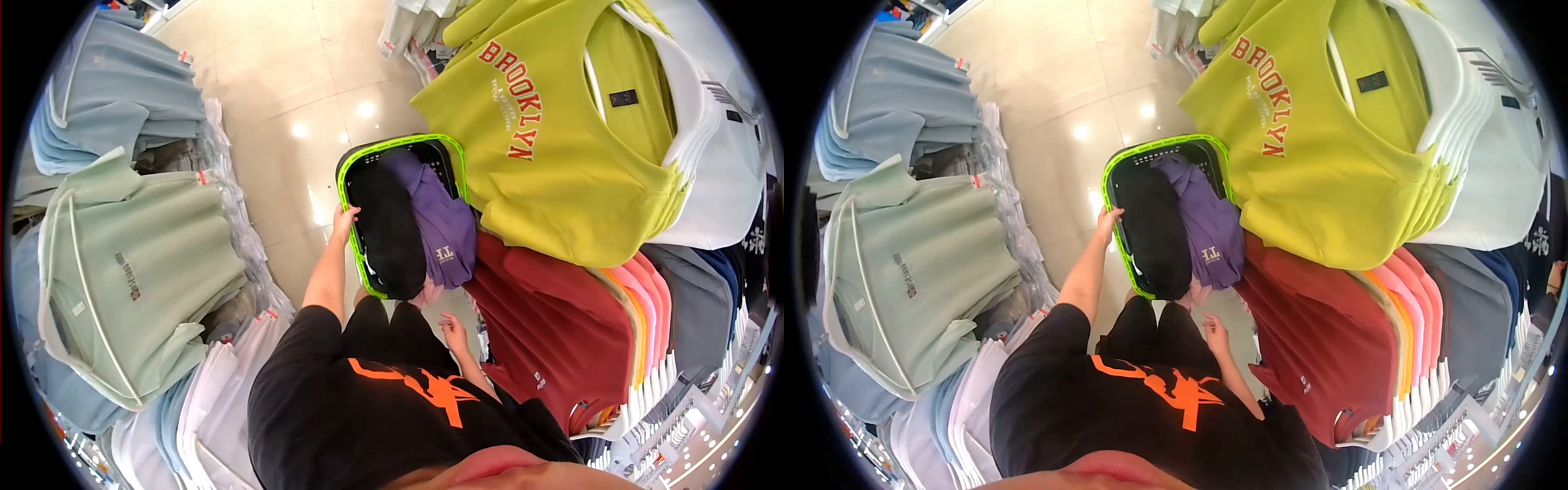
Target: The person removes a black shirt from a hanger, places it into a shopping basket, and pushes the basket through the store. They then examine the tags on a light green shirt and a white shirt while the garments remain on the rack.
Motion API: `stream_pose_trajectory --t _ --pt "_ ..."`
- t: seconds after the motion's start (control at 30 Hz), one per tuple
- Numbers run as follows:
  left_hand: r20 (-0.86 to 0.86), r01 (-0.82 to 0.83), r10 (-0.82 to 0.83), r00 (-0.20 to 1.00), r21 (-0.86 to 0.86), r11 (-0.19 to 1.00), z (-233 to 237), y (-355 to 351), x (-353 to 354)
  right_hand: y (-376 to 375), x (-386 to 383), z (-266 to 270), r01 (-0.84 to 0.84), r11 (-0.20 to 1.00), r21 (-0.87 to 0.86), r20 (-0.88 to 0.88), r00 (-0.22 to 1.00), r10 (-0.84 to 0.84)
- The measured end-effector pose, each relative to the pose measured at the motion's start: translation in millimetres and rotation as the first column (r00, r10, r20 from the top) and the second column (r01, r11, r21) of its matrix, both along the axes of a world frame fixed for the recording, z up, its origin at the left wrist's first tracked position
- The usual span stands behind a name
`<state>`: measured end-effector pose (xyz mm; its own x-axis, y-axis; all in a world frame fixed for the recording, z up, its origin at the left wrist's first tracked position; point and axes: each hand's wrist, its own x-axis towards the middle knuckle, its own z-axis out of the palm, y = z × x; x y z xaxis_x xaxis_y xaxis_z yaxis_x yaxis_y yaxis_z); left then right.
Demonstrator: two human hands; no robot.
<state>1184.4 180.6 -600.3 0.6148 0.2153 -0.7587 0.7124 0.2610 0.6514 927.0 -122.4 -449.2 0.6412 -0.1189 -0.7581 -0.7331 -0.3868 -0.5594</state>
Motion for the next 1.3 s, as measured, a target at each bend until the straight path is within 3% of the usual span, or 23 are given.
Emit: stream_pose_trajectory --t 0.13,0.2,0.23,0.27,0.3,0.33,0.37,0.4,0.47,0.5,0.63,0.8,0.9,0.93,1.03,1.1,1.13,1.23,1.3 --pt "0.109 -0.088 0.095 0.989 -0.074 0.993 67.2 -3.9 -43.8 -5.8 26.7 40.1 0.005 0.996 -0.092 0.218 0.976 0.015" --pt "0.157 -0.003 0.006 0.988 -0.02 1.0 96.6 -3.4 -76.4 1.6 76.3 94.9 -0.007 0.993 -0.118 0.285 0.958 0.04" --pt "0.17 0.052 -0.048 0.984 -0.017 0.998 102.8 -3.4 -96.6 -0.4 90.9 100.4 -0.03 0.978 -0.208 0.503 0.854 0.133" --pt "0.182 0.105 -0.101 0.978 -0.012 0.994 108.7 -3.9 -116.6 6.6 112.7 129.7 0.021 0.964 -0.264 0.556 0.82 0.135" --pt "0.212 0.187 -0.185 0.96 0.012 0.982 124.8 -5.7 -131.5 10.8 129.2 153.6 0.039 0.905 -0.425 0.649 0.709 0.274" --pt "0.234 0.269 -0.271 0.934 0.04 0.962 143.3 -9.0 -146.1 15.0 140.2 174.7 0.077 0.833 -0.549 0.657 0.656 0.372" --pt "0.22 0.248 -0.252 0.942 0.045 0.968 159.4 -14.7 -161.1 18.5 145.9 194.2 0.126 0.743 -0.658 0.644 0.606 0.467" --pt "0.206 0.227 -0.232 0.951 0.048 0.973 171.2 -17.9 -176.4 21.3 147.5 214.0 0.05 0.673 -0.738 0.543 0.636 0.548" --pt "0.229 0.381 -0.39 0.892 0.083 0.921 181.8 -16.2 -200.7 21.3 139.7 236.1 -0.116 0.536 -0.836 0.337 0.663 0.669" --pt "0.22 0.454 -0.472 0.854 0.127 0.882 193.2 -16.5 -208.3 18.8 129.9 241.4 -0.197 0.519 -0.832 0.272 0.67 0.69" --pt "0.439 0.496 -0.582 0.685 0.304 0.813 209.4 -24.3 -242.8 4.4 87.5 250.3 -0.228 0.569 -0.79 0.314 0.647 0.695" --pt "0.475 0.552 -0.766 0.433 0.533 0.642 263.3 -34.0 -286.5 -19.0 40.3 251.4 -0.192 0.514 -0.836 0.341 0.553 0.761" --pt "0.534 0.51 -0.765 0.36 0.573 0.641 288.2 -48.9 -324.6 -45.4 10.4 241.7 -0.469 0.46 -0.755 0.127 0.582 0.803" --pt "0.494 0.493 -0.783 0.377 0.608 0.622 295.1 -54.9 -338.0 -53.0 -2.8 235.6 -0.355 0.445 -0.822 0.258 0.464 0.847" --pt "0.373 0.475 -0.838 0.397 0.698 0.536 317.1 -79.7 -379.9 -79.2 -51.0 237.0 -0.676 0.331 -0.659 0.032 0.414 0.91" --pt "0.284 0.511 -0.897 0.34 0.745 0.429 333.3 -98.8 -411.9 -106.9 -100.5 209.6 -0.761 0.295 -0.577 0.056 0.323 0.945" --pt "0.169 0.622 -0.963 0.208 0.738 0.264 333.4 -106.5 -428.8 -115.3 -125.9 202.2 -0.789 0.308 -0.532 0.048 0.335 0.941" --pt "0.064 0.586 -0.958 0.278 0.779 0.223 329.4 -142.7 -477.3 -124.9 -175.5 181.5 -0.765 0.365 -0.531 0.119 0.36 0.925" --pt "0.06 0.667 -0.971 0.23 0.717 0.202 335.9 -157.2 -482.9 -117.1 -182.5 177.2 -0.769 0.386 -0.51 0.165 0.353 0.921"
